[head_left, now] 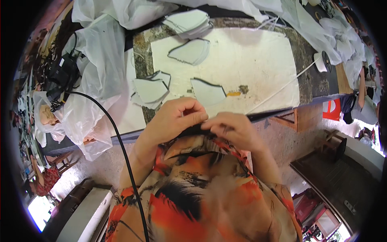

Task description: Trimming excess thread and material from shoe upper components using small snips.

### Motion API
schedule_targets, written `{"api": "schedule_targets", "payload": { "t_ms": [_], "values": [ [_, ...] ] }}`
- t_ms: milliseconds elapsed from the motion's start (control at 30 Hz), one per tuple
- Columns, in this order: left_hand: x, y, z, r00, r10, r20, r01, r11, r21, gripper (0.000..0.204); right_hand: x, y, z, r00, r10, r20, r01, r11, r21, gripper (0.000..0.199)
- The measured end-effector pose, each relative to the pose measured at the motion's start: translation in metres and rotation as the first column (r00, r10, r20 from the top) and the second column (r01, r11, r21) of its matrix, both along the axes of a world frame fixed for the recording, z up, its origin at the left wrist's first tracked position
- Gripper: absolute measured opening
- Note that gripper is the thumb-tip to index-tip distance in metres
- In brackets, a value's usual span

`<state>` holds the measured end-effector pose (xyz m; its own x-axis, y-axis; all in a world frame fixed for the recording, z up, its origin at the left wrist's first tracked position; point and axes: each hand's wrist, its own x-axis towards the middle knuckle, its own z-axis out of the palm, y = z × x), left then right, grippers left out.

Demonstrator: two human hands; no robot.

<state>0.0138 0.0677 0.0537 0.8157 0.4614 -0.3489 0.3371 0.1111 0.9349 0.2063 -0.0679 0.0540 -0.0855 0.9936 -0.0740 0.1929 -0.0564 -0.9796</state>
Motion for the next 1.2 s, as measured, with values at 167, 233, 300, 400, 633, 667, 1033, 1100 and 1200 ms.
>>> {"api": "schedule_targets", "payload": {
  "t_ms": [167, 233, 300, 400, 633, 667, 1033, 1100, 1200],
  "values": [
    [0.009, 0.005, 0.009, 0.999, -0.002, -0.053, 0.006, 0.996, 0.086, 0.017, 0.002, 0.006, 0.006, 0.903, -0.321, -0.287, 0.207, 0.908, -0.366, 0.015],
    [0.014, 0.009, 0.01, 0.998, -0.023, -0.055, 0.031, 0.99, 0.139, 0.018, 0.004, 0.008, 0.004, 0.872, -0.357, -0.335, 0.218, 0.897, -0.385, 0.016],
    [0.017, 0.009, 0.017, 0.999, -0.03, -0.032, 0.034, 0.988, 0.149, 0.02, 0.005, 0.005, 0.004, 0.888, -0.334, -0.315, 0.205, 0.902, -0.38, 0.016],
    [0.02, 0.01, 0.021, 0.998, -0.055, 0.001, 0.054, 0.984, 0.167, 0.02, 0.004, 0.001, 0.003, 0.832, -0.435, -0.344, 0.288, 0.869, -0.402, 0.013],
    [0.008, -0.003, -0.03, 0.997, -0.067, -0.047, 0.07, 0.411, 0.909, 0.039, 0.001, -0.019, -0.02, 0.642, -0.682, -0.35, 0.508, 0.721, -0.472, 0.009],
    [0.006, -0.01, -0.034, 0.997, -0.044, -0.065, 0.078, 0.399, 0.914, 0.041, -0.001, -0.024, -0.027, 0.665, -0.663, -0.343, 0.489, 0.735, -0.47, 0.01],
    [-0.01, -0.046, -0.03, 0.997, 0.061, -0.038, 0.007, 0.447, 0.895, 0.047, -0.016, -0.011, 0.015, 0.949, -0.249, -0.193, 0.126, 0.861, -0.492, 0.013],
    [-0.011, -0.047, -0.033, 0.994, 0.06, -0.091, 0.054, 0.453, 0.89, 0.046, -0.015, 0.001, -0.006, 0.909, -0.408, -0.08, 0.351, 0.856, -0.38, 0.013],
    [-0.01, -0.054, -0.032, 0.988, 0.058, -0.145, 0.102, 0.466, 0.879, 0.047, -0.014, 0.024, -0.011, 0.897, -0.44, 0.028, 0.428, 0.852, -0.301, 0.014]
  ]
}}
